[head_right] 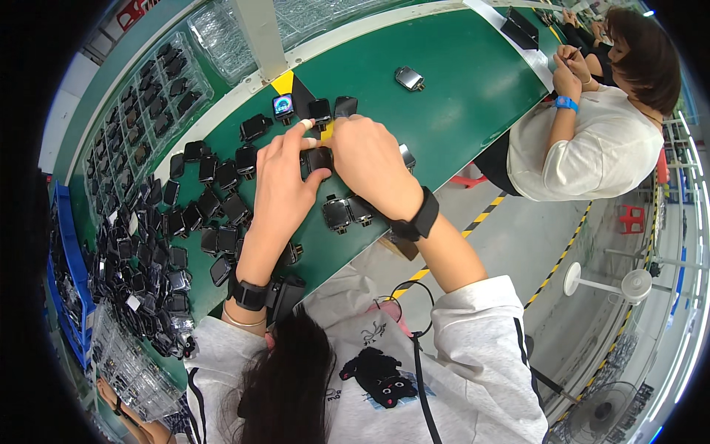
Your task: Inspecting small electronic components and packing them into boxes on an assembly line.
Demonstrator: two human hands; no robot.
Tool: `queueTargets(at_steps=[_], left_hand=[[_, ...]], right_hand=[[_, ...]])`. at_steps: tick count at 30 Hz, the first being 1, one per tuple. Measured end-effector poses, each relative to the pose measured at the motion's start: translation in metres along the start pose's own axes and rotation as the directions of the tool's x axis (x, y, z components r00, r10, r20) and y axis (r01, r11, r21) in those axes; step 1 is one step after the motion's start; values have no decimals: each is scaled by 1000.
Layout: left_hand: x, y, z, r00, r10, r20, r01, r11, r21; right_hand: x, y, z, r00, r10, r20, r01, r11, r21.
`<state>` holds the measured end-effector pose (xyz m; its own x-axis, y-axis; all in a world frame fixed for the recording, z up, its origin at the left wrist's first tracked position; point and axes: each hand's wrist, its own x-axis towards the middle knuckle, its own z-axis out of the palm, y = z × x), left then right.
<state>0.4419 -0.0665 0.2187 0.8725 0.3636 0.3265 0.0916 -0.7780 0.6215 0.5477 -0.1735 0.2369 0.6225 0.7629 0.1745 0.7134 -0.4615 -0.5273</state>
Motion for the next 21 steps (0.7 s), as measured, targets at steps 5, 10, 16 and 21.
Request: queueTargets(at_steps=[5,10,16,21], left_hand=[[0,-4,-1,1000,6,-2,-6,999,41],[0,-5,-2,1000,-11,28,8,995,99],[18,13,7,992,115,54,-116,993,18],[22,16,16,983,109,149,-111,994,5]], right_hand=[[6,-3,4,997,8,71,2,989,-150],[1,-3,-12,994,11,108,-37,970,241],[-11,17,-43,943,321,88,-329,863,382],[-17,26,-23,991,105,-82,-99,992,83]])
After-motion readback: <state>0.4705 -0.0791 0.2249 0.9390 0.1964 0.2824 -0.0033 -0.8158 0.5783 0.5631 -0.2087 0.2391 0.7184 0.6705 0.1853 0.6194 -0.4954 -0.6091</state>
